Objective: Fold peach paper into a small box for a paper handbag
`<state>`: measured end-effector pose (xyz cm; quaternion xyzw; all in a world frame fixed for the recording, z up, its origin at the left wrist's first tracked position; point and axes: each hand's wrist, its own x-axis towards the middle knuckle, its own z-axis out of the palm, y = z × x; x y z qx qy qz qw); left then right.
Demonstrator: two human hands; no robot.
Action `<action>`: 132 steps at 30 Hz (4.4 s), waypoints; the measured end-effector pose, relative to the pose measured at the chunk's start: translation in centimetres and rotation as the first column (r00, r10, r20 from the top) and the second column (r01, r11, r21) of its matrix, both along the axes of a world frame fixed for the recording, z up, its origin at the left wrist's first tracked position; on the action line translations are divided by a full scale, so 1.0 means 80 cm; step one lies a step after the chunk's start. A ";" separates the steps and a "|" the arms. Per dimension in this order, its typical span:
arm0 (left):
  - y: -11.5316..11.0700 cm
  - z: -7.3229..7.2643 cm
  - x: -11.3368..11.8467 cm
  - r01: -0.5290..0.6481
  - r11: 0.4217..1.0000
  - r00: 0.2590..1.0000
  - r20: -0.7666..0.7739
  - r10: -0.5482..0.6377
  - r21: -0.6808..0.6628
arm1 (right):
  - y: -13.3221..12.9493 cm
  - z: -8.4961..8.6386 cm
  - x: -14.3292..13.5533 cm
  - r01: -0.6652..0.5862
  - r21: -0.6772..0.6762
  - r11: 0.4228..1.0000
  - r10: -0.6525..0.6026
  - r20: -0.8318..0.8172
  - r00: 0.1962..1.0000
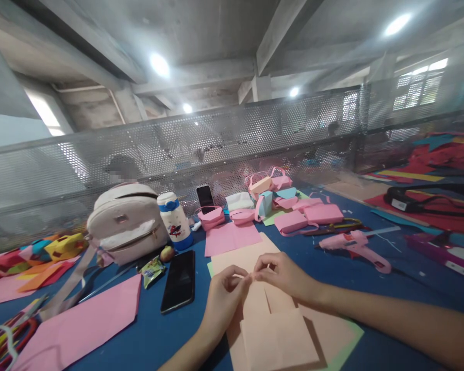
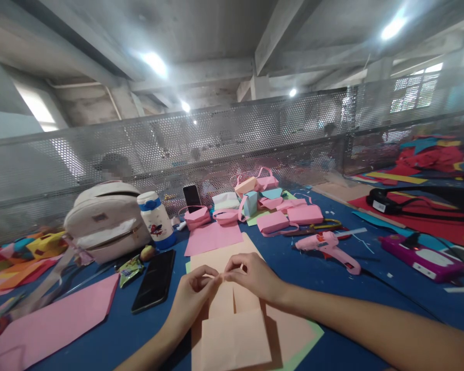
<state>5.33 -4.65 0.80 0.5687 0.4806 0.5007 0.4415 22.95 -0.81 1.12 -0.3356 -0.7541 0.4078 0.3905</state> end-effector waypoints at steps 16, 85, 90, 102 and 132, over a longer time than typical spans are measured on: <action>0.014 -0.015 -0.018 -0.025 0.999 0.999 -0.019 0.026 0.035 | 0.021 -0.007 0.000 -0.087 -0.200 0.976 0.053 -0.173 0.984; 0.024 -0.015 -0.026 0.101 0.995 0.990 -0.098 -0.100 -0.001 | 0.017 0.002 0.006 -0.028 -0.054 0.998 0.023 -0.091 0.996; 0.022 -0.010 -0.023 0.063 0.997 0.987 -0.148 -0.057 0.034 | 0.013 0.005 0.005 -0.030 -0.076 0.997 0.024 -0.083 0.996; 0.020 -0.006 -0.021 0.078 0.995 0.979 -0.191 -0.066 0.058 | 0.017 0.001 0.005 -0.040 -0.058 0.998 0.034 -0.094 0.995; 0.025 -0.010 -0.027 -0.095 0.993 0.991 -0.085 0.101 0.074 | 0.034 -0.008 0.010 -0.093 -0.157 0.983 0.073 -0.129 0.989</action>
